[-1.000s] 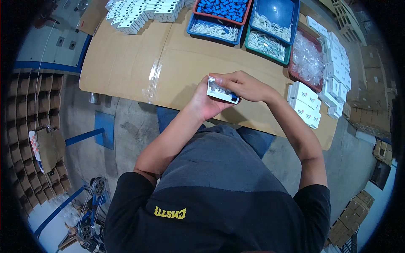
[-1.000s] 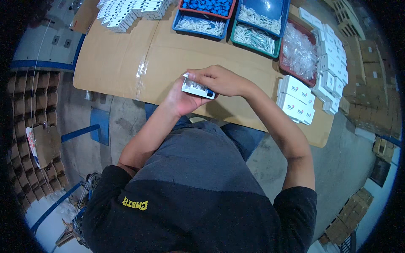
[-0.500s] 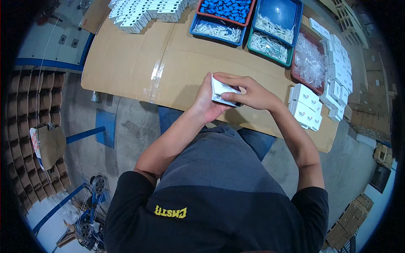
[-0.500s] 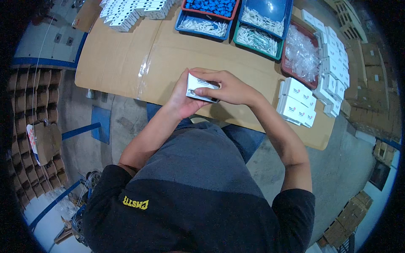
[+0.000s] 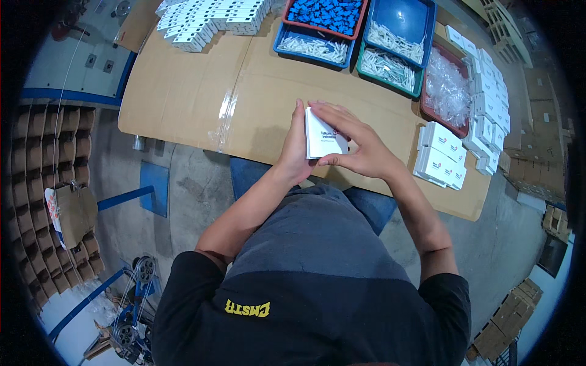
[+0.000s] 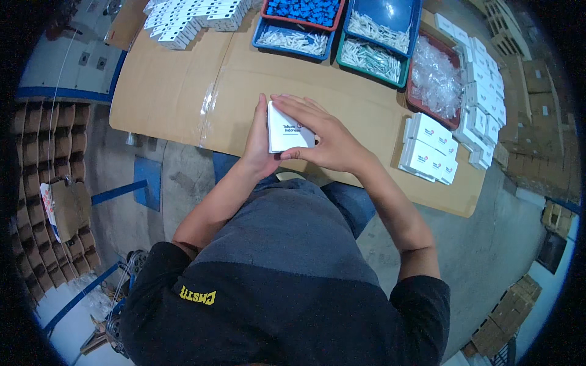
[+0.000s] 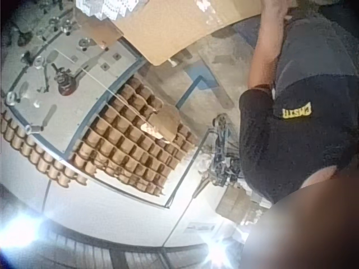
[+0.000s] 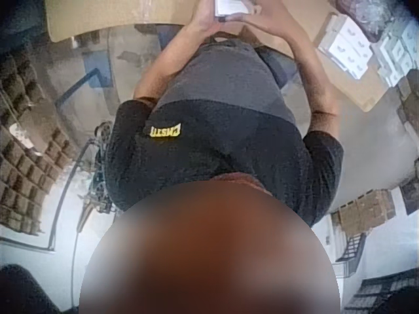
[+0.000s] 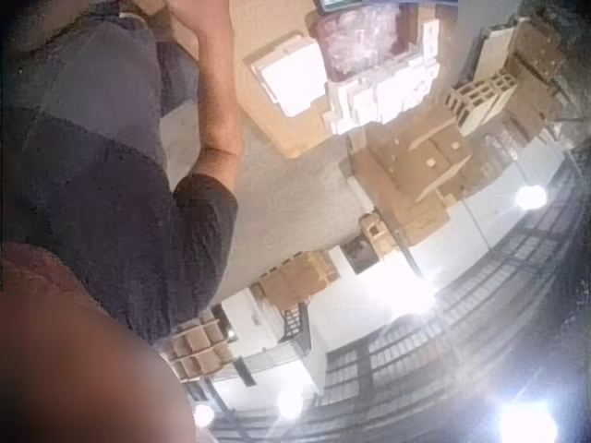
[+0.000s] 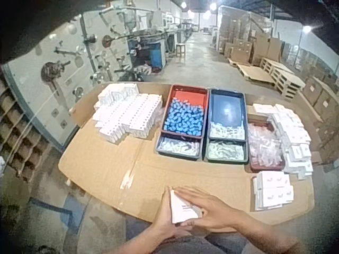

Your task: Assembling and packing small plastic components into white cardboard boxes at a factory workstation.

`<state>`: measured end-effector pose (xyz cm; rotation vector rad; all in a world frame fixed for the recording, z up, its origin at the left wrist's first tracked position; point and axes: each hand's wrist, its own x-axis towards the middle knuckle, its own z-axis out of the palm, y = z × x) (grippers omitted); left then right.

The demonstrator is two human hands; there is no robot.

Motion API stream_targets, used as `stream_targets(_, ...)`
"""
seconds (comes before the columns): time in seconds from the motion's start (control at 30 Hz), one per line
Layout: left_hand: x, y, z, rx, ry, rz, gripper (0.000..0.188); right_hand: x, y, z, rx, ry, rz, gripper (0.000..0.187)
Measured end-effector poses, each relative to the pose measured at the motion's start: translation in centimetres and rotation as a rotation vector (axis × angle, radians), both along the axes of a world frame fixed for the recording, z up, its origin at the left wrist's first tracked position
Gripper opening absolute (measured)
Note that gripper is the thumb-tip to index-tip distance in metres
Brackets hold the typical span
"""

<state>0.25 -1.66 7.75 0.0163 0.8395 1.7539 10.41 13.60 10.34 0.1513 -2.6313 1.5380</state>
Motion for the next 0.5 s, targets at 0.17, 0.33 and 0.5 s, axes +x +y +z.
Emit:
stream_targets(0.17,-0.3,-0.6,-0.5,0.001,0.214,-0.047,0.059,0.8,-1.2,1.8,0.066,0.122,-0.213,0.114)
stream_targets(0.33,-0.6,-1.3,0.9,0.171,0.695,0.014,0.073,2.0,-2.3,0.0,-0.034,0.088,-0.489,0.115)
stream_targets(0.5,-0.2,-0.9,1.5,0.229,0.876,0.018,0.071,2.7,-3.3,-3.7,-1.088,-0.006,-0.416,0.075)
